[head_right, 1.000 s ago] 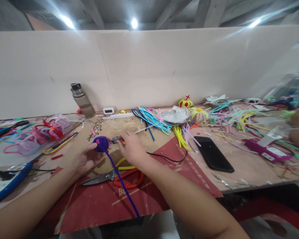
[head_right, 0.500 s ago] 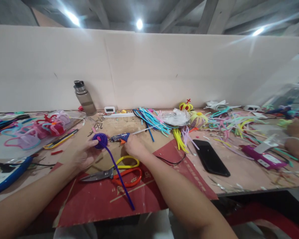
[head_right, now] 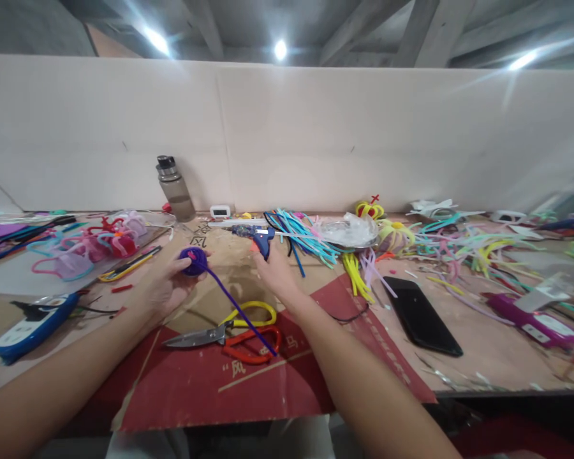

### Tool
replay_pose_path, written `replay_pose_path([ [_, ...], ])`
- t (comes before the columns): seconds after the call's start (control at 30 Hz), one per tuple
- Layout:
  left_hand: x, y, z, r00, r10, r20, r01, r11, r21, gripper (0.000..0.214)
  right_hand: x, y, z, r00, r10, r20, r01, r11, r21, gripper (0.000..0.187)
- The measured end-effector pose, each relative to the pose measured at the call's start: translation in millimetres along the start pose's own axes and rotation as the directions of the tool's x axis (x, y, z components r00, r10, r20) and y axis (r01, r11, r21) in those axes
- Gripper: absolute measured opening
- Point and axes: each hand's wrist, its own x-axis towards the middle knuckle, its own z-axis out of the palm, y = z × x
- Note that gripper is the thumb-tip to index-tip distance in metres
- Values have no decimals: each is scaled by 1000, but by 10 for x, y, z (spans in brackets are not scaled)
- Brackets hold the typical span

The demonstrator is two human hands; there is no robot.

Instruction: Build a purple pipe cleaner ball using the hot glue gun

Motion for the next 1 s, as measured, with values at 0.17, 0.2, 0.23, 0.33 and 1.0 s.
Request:
replay_pose_path([
  [0.17, 45, -1, -18, 997, 9, -73, -10, 1000, -13, 31, -59, -33, 7, 997, -59, 40, 45, 956, 290, 26],
  [0.2, 51, 0, -25, 997, 12, -82, -13, 1000, -15, 30, -76, -54, 12, 996, -57, 68, 30, 938, 345, 26],
  [0.23, 57, -1, -34, 996, 16, -88, -17, 1000, -15, 30, -93, -79, 17, 993, -59, 98, 15, 918, 396, 26],
  [0.33, 75, -13, -69, 996, 25, -86, -25, 1000, 0, 32, -142, -157, 26, 982, -95, 165, -1, 863, 506, 26],
  [1.0, 44, -8, -28, 988, 60, -142, -50, 996, 74, 35, -277, -258, -36, 961, -215, 174, 199, 974, 105, 19],
])
